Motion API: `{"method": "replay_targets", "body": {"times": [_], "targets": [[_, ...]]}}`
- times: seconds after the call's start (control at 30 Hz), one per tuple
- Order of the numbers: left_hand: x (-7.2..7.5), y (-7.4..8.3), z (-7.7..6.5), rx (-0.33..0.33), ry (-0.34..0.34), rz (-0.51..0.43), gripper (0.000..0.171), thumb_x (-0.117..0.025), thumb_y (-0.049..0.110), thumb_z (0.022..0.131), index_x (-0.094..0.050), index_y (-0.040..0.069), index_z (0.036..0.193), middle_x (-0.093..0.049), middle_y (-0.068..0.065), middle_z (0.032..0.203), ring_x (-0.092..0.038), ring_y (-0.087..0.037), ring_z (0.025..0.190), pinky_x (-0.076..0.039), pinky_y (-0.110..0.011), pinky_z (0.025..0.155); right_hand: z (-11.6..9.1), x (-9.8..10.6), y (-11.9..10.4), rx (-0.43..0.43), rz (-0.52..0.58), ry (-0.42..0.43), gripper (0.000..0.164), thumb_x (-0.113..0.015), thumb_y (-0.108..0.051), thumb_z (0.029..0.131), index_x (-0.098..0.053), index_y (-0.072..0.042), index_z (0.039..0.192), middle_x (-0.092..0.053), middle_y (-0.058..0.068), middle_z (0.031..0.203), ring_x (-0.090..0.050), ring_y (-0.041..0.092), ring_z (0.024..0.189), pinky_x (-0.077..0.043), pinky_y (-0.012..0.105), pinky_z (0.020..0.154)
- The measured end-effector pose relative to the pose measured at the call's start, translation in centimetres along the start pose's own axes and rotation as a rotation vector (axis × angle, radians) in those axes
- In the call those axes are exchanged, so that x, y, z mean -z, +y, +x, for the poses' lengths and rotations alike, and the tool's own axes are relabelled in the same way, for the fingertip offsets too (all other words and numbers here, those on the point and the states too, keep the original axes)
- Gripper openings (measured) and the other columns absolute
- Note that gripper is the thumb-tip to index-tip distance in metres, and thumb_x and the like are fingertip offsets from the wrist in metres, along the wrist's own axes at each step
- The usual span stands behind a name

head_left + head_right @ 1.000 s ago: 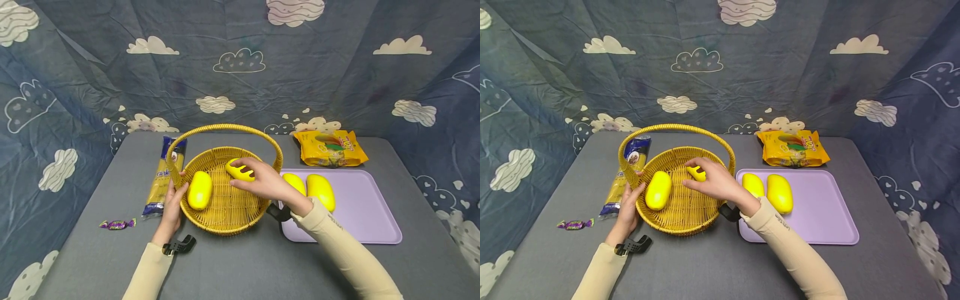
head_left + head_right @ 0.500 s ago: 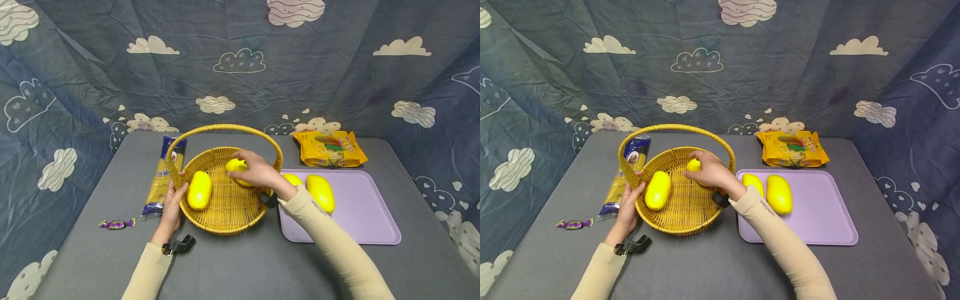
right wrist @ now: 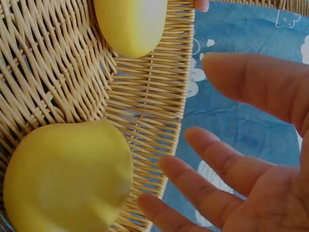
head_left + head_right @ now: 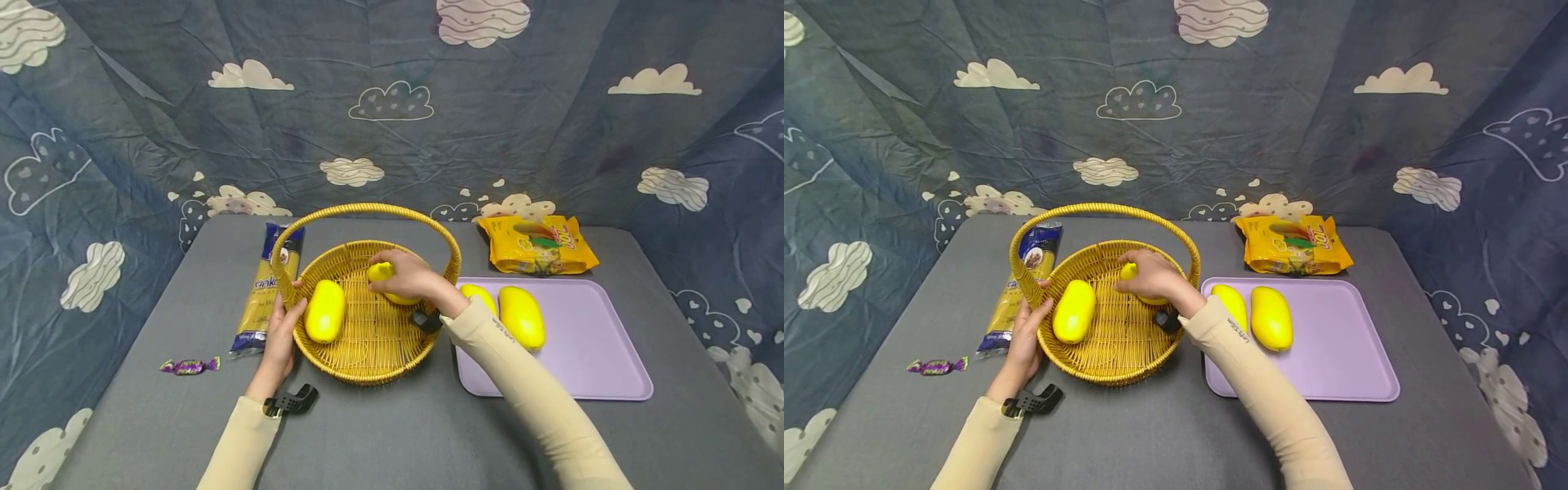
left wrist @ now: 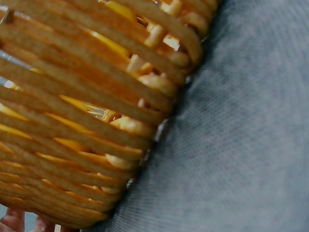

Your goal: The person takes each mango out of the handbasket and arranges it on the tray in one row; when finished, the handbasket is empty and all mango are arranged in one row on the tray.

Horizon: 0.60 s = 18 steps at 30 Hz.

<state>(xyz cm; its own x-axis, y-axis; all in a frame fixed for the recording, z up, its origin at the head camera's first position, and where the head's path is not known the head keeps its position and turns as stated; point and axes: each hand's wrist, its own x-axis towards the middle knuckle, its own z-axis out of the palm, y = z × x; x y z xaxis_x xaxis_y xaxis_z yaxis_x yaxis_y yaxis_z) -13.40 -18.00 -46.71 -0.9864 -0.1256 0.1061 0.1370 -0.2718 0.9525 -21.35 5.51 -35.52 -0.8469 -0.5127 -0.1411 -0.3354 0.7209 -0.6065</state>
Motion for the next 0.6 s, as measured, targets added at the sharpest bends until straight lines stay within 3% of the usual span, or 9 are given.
{"method": "replay_targets", "body": {"times": [0.43,0.6], "targets": [[-0.06,0.10,0.03,0.014,0.010,-0.006,0.036,-0.047,0.012,0.099,-0.039,0.009,0.134,-0.030,-0.003,0.147,-0.029,-0.017,0.132,-0.021,-0.032,0.107,0.66,-0.62,0.67,-0.058,-0.005,-0.040,0.049,-0.068,-0.018,0.085,-0.055,-0.007,0.132,-0.041,0.019,0.141,-0.035,0.034,0.130,-0.030,0.043,0.105],[0.01,0.07,0.04,0.017,0.009,0.001,0.037,-0.047,0.012,0.099,-0.038,0.009,0.135,-0.030,-0.003,0.147,-0.029,-0.018,0.132,-0.021,-0.033,0.107,1.03,-0.93,0.96,-0.064,-0.044,-0.035,0.050,-0.065,-0.013,0.085,-0.053,-0.006,0.133,-0.044,0.018,0.138,-0.036,0.032,0.129,-0.031,0.041,0.104]]}}
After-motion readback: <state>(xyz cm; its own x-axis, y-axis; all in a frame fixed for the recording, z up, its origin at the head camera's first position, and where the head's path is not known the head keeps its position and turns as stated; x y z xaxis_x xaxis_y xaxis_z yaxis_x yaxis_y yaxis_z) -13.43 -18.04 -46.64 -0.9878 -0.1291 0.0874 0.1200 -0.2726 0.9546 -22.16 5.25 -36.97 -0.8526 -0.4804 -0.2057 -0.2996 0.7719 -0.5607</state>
